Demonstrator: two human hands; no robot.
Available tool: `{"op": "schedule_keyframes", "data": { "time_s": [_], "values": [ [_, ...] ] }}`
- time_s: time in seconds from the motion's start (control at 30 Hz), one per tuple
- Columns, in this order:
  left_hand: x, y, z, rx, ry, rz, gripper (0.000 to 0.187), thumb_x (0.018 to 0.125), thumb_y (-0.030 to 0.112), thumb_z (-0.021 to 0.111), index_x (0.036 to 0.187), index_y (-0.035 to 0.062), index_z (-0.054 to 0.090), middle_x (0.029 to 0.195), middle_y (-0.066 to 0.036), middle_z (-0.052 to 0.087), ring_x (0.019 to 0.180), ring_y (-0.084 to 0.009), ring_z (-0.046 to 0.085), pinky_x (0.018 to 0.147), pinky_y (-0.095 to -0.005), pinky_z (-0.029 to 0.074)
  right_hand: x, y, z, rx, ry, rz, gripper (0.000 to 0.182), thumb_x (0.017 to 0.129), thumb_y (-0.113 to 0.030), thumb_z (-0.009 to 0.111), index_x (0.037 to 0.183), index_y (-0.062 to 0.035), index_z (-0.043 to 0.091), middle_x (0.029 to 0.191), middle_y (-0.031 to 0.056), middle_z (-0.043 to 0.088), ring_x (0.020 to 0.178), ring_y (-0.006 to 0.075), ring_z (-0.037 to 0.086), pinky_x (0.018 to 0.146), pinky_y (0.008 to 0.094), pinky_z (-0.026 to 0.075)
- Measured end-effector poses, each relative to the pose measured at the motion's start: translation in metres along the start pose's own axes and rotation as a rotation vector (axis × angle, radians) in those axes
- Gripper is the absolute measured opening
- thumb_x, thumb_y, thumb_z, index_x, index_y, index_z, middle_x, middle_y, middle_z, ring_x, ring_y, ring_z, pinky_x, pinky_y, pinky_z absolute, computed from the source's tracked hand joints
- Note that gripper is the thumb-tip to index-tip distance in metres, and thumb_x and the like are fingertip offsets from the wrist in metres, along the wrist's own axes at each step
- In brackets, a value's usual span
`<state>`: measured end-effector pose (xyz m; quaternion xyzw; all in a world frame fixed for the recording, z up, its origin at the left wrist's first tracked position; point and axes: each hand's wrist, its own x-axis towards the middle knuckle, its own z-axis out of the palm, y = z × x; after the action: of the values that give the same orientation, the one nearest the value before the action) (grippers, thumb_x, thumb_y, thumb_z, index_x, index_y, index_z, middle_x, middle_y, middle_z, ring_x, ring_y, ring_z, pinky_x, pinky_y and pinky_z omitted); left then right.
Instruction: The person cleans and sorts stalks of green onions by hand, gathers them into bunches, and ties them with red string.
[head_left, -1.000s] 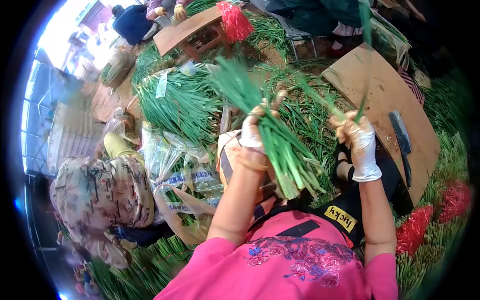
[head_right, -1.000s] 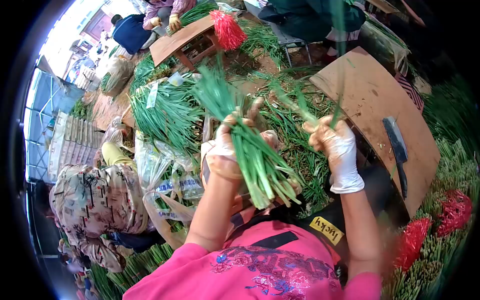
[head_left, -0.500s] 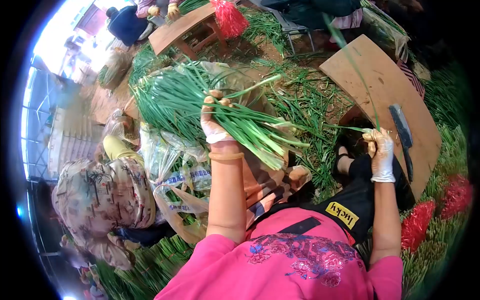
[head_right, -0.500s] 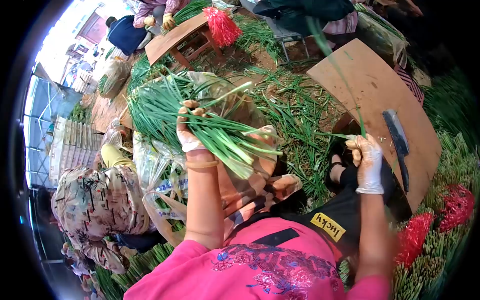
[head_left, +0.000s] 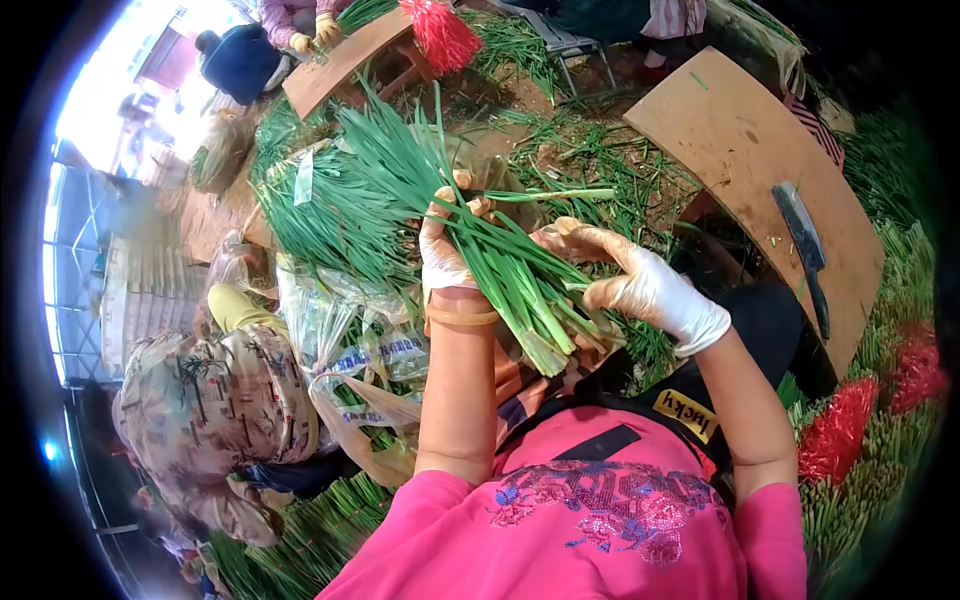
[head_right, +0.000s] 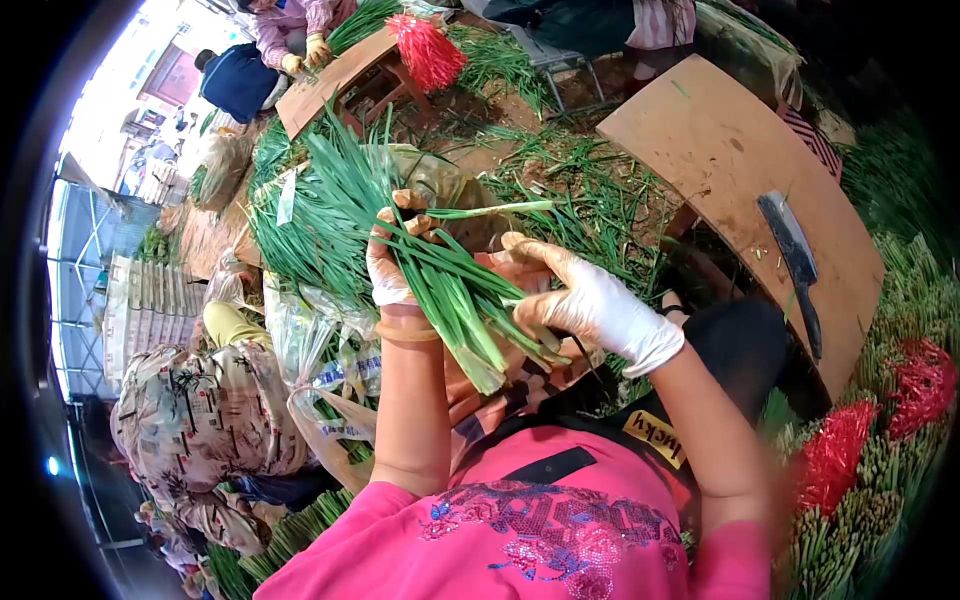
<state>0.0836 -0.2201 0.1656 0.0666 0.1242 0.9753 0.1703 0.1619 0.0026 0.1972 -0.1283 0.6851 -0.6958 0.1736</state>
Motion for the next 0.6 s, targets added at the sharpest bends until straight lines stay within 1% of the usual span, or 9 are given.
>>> {"op": "schedule_keyframes", "data": {
  "time_s": [0.07,0.13,0.17,0.3,0.4,0.43,0.5,0.57,0.6],
  "values": [
    [0.001,0.002,-0.003,0.030,0.079,0.057,0.018,0.086,0.019,0.060,0.101,0.0104,0.057,0.090,0.001,0.059,0.076,-0.0138,0.056,0.066,-0.0286,0.048,-0.004,-0.002,0.004,-0.605,0.198,-0.339,0.071,0.066,-0.014,0.075,0.130,-0.0078,0.046,0.122,0.0141,0.053,0.105,0.0231,0.056,0.093,0.0338,0.042],
    [0.001,0.003,-0.007,0.020,0.081,0.041,0.017,0.085,0.018,0.059,0.100,0.0100,0.057,0.092,0.001,0.059,0.076,-0.0140,0.056,0.065,-0.0291,0.049,-0.006,-0.014,0.009,-0.749,0.252,-0.408,0.054,0.064,-0.012,0.073,0.115,-0.0077,0.057,0.104,0.0128,0.060,0.092,0.0299,0.058,0.083,0.0378,0.046],
    [0.001,0.003,-0.009,0.014,0.082,0.029,0.017,0.085,0.018,0.059,0.100,0.0098,0.057,0.092,0.001,0.059,0.076,-0.0142,0.056,0.064,-0.0294,0.049,-0.007,-0.020,0.010,-0.825,0.218,-0.364,0.045,0.064,-0.009,0.071,0.108,-0.0071,0.061,0.097,0.0109,0.062,0.090,0.0283,0.059,0.080,0.0368,0.046],
    [0.002,-0.007,-0.005,0.036,0.193,0.109,0.015,0.082,0.013,0.061,0.096,0.0075,0.058,0.091,-0.001,0.061,0.071,-0.0150,0.056,0.065,-0.0298,0.050,-0.004,-0.003,-0.001,-1.145,0.384,-0.614,0.014,0.071,-0.010,0.066,0.085,-0.0107,0.061,0.075,0.0066,0.055,0.070,0.0266,0.055,0.063,0.0383,0.042],
    [0.004,0.016,-0.011,0.033,0.220,0.190,0.020,0.079,0.013,0.061,0.098,0.0105,0.059,0.087,0.001,0.062,0.069,-0.0130,0.057,0.065,-0.0289,0.051,-0.019,-0.011,-0.025,-1.065,0.524,-0.445,0.011,0.073,-0.010,0.065,0.083,-0.0091,0.059,0.076,0.0090,0.056,0.070,0.0282,0.056,0.064,0.0379,0.044],
    [0.006,0.029,-0.024,-0.149,0.194,0.169,0.019,0.079,0.014,0.061,0.098,0.0115,0.059,0.084,0.003,0.062,0.069,-0.0120,0.056,0.067,-0.0279,0.050,-0.029,-0.007,-0.040,-1.031,0.571,-0.341,0.012,0.073,-0.008,0.065,0.082,-0.0085,0.058,0.076,0.0097,0.056,0.071,0.0287,0.056,0.065,0.0380,0.045],
    [-0.004,0.042,-0.005,-0.177,0.126,0.168,0.018,0.079,0.013,0.061,0.096,0.0124,0.060,0.085,0.003,0.063,0.069,-0.0118,0.057,0.067,-0.0275,0.050,-0.050,0.024,-0.086,-1.271,0.629,-0.199,0.013,0.072,-0.006,0.064,0.082,-0.0066,0.056,0.077,0.0108,0.057,0.073,0.0302,0.057,0.066,0.0389,0.046],
    [-0.003,0.060,-0.021,-0.257,0.128,0.202,0.017,0.078,0.012,0.061,0.095,0.0141,0.061,0.086,0.003,0.063,0.069,-0.0112,0.058,0.067,-0.0291,0.051,-0.078,0.036,-0.102,-1.323,0.529,0.117,0.015,0.072,-0.004,0.063,0.086,-0.0048,0.056,0.079,0.0116,0.058,0.076,0.0304,0.059,0.069,0.0379,0.047],
    [-0.002,0.063,-0.024,-0.240,0.122,0.211,0.017,0.078,0.012,0.061,0.095,0.0141,0.061,0.086,0.003,0.063,0.069,-0.0110,0.058,0.067,-0.0294,0.051,-0.077,0.027,-0.085,-1.136,0.592,-0.040,0.021,0.071,0.000,0.061,0.091,-0.0033,0.058,0.085,0.0130,0.059,0.081,0.0299,0.060,0.073,0.0361,0.048]
  ]
}}
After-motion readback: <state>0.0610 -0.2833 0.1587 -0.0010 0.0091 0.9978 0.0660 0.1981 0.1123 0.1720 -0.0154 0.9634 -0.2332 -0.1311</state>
